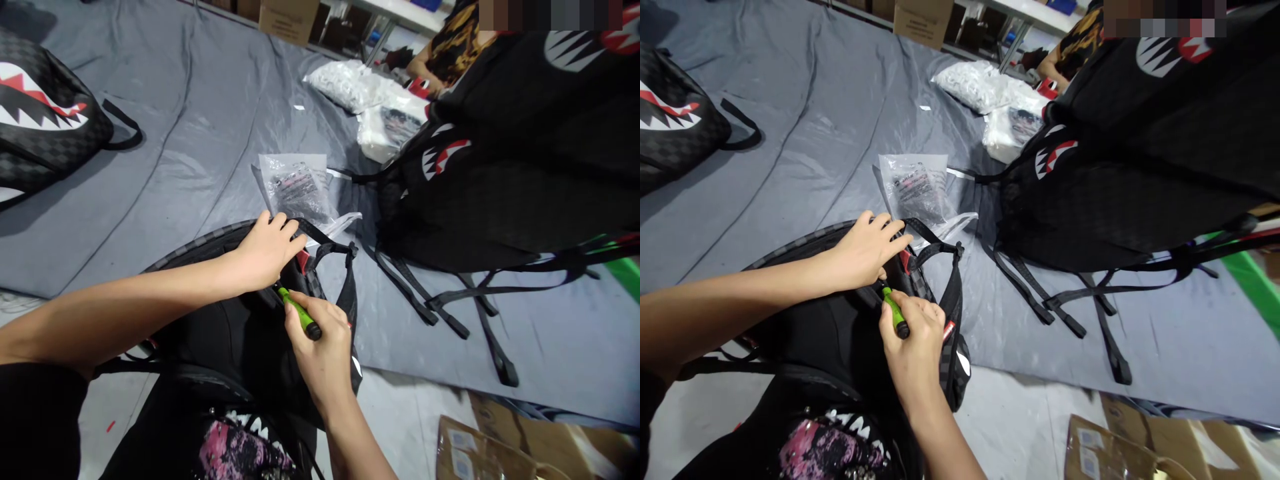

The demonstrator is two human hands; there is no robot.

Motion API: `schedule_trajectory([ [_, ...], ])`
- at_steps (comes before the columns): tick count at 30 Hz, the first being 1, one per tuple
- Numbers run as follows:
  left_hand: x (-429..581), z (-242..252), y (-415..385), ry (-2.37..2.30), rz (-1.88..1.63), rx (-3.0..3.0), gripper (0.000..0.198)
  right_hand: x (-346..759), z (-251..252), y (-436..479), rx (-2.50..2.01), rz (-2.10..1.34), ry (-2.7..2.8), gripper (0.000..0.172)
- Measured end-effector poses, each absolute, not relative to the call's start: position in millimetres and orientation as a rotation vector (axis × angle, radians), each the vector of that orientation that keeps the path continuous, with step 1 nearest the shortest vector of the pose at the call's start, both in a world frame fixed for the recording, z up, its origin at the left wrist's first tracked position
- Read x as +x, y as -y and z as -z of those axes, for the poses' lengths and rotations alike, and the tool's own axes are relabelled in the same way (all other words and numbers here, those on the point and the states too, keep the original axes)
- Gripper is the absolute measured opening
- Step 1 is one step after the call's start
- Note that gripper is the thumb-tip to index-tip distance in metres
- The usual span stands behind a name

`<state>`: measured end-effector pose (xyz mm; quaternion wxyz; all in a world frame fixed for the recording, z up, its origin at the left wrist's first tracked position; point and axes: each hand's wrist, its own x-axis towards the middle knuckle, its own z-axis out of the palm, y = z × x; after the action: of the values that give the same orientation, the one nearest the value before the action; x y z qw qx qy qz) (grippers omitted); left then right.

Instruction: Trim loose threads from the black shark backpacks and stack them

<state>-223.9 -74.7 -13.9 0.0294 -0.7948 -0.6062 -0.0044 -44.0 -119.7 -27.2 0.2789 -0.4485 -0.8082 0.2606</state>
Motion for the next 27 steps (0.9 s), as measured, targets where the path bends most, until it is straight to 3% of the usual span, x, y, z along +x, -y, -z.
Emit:
schedule_trajectory([
  [27, -223, 11, 72, 1.880, -0.054, -2.460, 0.068, -41, 27, 107, -1.063, -0.810, 2.258, 0.017],
])
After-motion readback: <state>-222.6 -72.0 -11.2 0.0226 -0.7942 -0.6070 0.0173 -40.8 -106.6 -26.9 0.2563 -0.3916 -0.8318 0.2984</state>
